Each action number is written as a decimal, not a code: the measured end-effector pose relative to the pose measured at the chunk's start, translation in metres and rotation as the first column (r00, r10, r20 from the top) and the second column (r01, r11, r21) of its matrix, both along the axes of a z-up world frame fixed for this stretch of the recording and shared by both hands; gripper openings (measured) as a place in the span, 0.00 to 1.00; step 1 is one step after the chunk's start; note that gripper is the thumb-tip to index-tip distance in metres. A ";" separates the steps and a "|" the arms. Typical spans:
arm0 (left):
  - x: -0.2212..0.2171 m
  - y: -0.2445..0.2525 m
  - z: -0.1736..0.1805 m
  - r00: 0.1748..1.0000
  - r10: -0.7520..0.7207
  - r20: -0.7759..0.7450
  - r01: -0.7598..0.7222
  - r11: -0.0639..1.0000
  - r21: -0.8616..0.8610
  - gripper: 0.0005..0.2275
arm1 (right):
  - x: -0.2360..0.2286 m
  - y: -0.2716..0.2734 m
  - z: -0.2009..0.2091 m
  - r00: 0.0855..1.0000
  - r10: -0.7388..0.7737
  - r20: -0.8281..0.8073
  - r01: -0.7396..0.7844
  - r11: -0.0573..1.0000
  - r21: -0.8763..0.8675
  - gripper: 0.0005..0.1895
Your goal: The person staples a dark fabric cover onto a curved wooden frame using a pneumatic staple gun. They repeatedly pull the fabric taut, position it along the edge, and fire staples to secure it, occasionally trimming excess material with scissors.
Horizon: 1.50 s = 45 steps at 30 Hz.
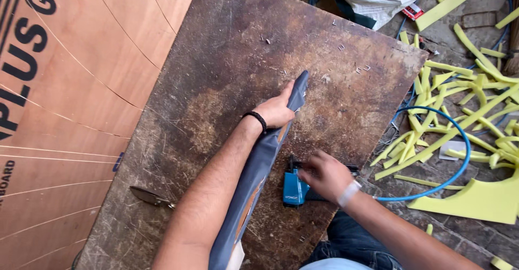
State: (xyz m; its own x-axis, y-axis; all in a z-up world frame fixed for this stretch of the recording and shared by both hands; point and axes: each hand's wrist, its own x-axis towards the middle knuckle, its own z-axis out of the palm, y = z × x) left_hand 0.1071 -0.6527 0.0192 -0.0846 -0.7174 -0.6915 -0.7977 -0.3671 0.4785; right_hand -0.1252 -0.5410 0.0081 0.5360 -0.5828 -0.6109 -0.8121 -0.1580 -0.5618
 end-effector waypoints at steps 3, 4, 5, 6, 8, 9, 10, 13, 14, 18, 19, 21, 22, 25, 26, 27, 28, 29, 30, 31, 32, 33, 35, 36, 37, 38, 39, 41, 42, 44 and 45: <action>0.004 -0.002 0.003 1.000 -0.001 0.016 0.001 0.998 0.058 0.45 | -0.043 0.041 -0.021 0.981 0.181 -0.069 -0.188 0.976 -0.112 0.40; 0.004 -0.001 0.005 0.999 -0.011 0.030 0.009 0.998 0.069 0.45 | -0.045 0.055 -0.031 0.971 0.240 0.013 -0.225 0.929 -0.294 0.50; 0.005 0.000 0.006 0.999 -0.023 0.043 0.020 0.997 0.079 0.45 | -0.043 0.063 -0.041 0.948 0.307 0.080 -0.236 0.851 -0.469 0.60; 0.005 0.000 0.007 0.998 -0.035 0.056 0.030 0.996 0.089 0.45 | -0.037 0.069 -0.050 0.955 0.287 0.080 -0.227 0.875 -0.428 0.52; 0.005 -0.005 0.012 0.997 -0.041 0.066 0.035 0.995 0.098 0.45 | -0.026 0.064 -0.057 0.967 0.242 0.077 -0.200 0.914 -0.354 0.44; 0.006 -0.005 0.014 0.996 -0.042 0.073 0.034 0.994 0.108 0.45 | -0.021 0.057 -0.056 0.982 0.183 0.038 -0.173 0.967 -0.187 0.44; 0.005 -0.006 0.015 0.997 -0.045 0.068 0.038 0.994 0.100 0.45 | -0.020 0.045 -0.051 0.992 0.128 -0.011 -0.128 0.992 -0.018 0.43; 0.008 -0.005 0.019 0.997 -0.040 0.063 0.034 0.994 0.104 0.45 | -0.034 -0.003 -0.028 0.999 0.050 -0.001 -0.049 0.992 0.118 0.40; 0.008 -0.004 0.019 0.998 -0.025 0.057 0.018 0.992 0.121 0.45 | -0.037 -0.018 -0.021 0.999 0.035 0.029 -0.038 0.994 0.104 0.39; 0.003 -0.006 0.022 0.998 -0.040 0.055 0.034 0.993 0.114 0.46 | -0.044 -0.084 -0.008 0.673 -0.602 0.430 0.492 0.798 0.348 0.22; 0.005 -0.005 0.023 0.997 -0.049 0.063 0.041 0.992 0.120 0.45 | -0.039 -0.097 -0.010 0.637 -0.636 0.436 0.494 0.771 0.402 0.21; 0.010 -0.005 0.024 0.995 -0.066 0.078 0.055 0.989 0.134 0.45 | -0.031 -0.120 -0.014 0.563 -0.703 0.435 0.490 0.707 0.509 0.19; 0.012 -0.006 0.024 0.994 -0.065 0.084 0.052 0.988 0.143 0.45 | -0.023 -0.127 -0.017 0.600 -0.680 0.421 0.487 0.728 0.483 0.19; 0.009 -0.005 0.020 0.995 -0.073 0.066 0.063 0.988 0.139 0.46 | -0.018 -0.137 -0.023 0.681 -0.612 0.402 0.471 0.786 0.401 0.17; 0.009 -0.004 0.019 0.996 -0.078 0.050 0.071 0.991 0.116 0.46 | -0.019 -0.138 -0.023 0.690 -0.588 0.422 0.457 0.806 0.376 0.15; 0.012 -0.003 0.019 0.996 -0.082 0.037 0.078 0.993 0.092 0.46 | -0.016 -0.138 -0.023 0.698 -0.561 0.445 0.440 0.826 0.351 0.14; 0.014 -0.001 0.020 0.995 -0.086 0.043 0.082 0.992 0.096 0.46 | -0.015 -0.137 -0.023 0.709 -0.555 0.435 0.423 0.828 0.368 0.13; 0.014 -0.002 0.022 0.994 -0.095 0.047 0.090 0.991 0.098 0.46 | -0.016 -0.136 -0.022 0.718 -0.551 0.425 0.410 0.828 0.382 0.13; 0.014 -0.003 0.024 0.993 -0.104 0.050 0.099 0.990 0.100 0.46 | -0.016 -0.134 -0.021 0.727 -0.547 0.415 0.397 0.828 0.396 0.12; 0.012 -0.004 0.025 0.992 -0.114 0.053 0.108 0.989 0.102 0.47 | -0.020 -0.132 -0.020 0.738 -0.536 0.410 0.390 0.835 0.389 0.12; 0.010 -0.006 0.026 0.991 -0.123 0.057 0.117 0.988 0.105 0.47 | -0.021 -0.128 -0.019 0.750 -0.524 0.405 0.383 0.842 0.381 0.12; 0.010 -0.008 0.028 0.990 -0.127 0.064 0.120 0.987 0.103 0.47 | -0.020 -0.127 -0.019 0.761 -0.507 0.404 0.370 0.852 0.371 0.13; 0.010 -0.008 0.031 0.983 -0.165 0.085 0.157 0.983 0.095 0.49 | -0.015 -0.120 -0.018 0.694 -0.543 0.473 0.382 0.835 0.397 0.12; 0.010 -0.003 0.032 0.979 -0.183 0.094 0.173 0.980 0.097 0.50 | -0.014 -0.114 -0.016 0.658 -0.561 0.503 0.386 0.824 0.414 0.12; 0.010 -0.002 0.032 0.977 -0.188 0.097 0.177 0.978 0.112 0.50 | -0.012 -0.110 -0.015 0.645 -0.571 0.507 0.367 0.814 0.450 0.13; 0.011 -0.001 0.031 0.976 -0.193 0.100 0.180 0.976 0.126 0.51 | -0.010 -0.104 -0.013 0.632 -0.582 0.511 0.346 0.803 0.485 0.13; 0.011 -0.006 0.028 0.975 -0.196 0.102 0.182 0.975 0.130 0.51 | -0.011 -0.107 -0.012 0.622 -0.586 0.519 0.325 0.797 0.510 0.13; 0.014 -0.009 0.019 0.970 -0.217 0.109 0.201 0.969 0.140 0.54 | -0.011 -0.107 -0.010 0.689 -0.566 0.454 0.356 0.809 0.467 0.11; 0.016 -0.008 0.015 0.967 -0.227 0.111 0.210 0.966 0.149 0.56 | -0.011 -0.106 -0.009 0.720 -0.555 0.416 0.369 0.814 0.448 0.11; 0.027 0.002 0.010 0.968 -0.245 -0.047 0.247 0.969 0.027 0.62 | -0.013 -0.100 -0.005 0.706 -0.556 0.439 0.379 0.820 0.430 0.11; 0.034 0.008 0.011 0.959 -0.258 -0.119 0.255 0.966 -0.040 0.67 | -0.012 -0.100 -0.003 0.698 -0.552 0.456 0.380 0.825 0.418 0.11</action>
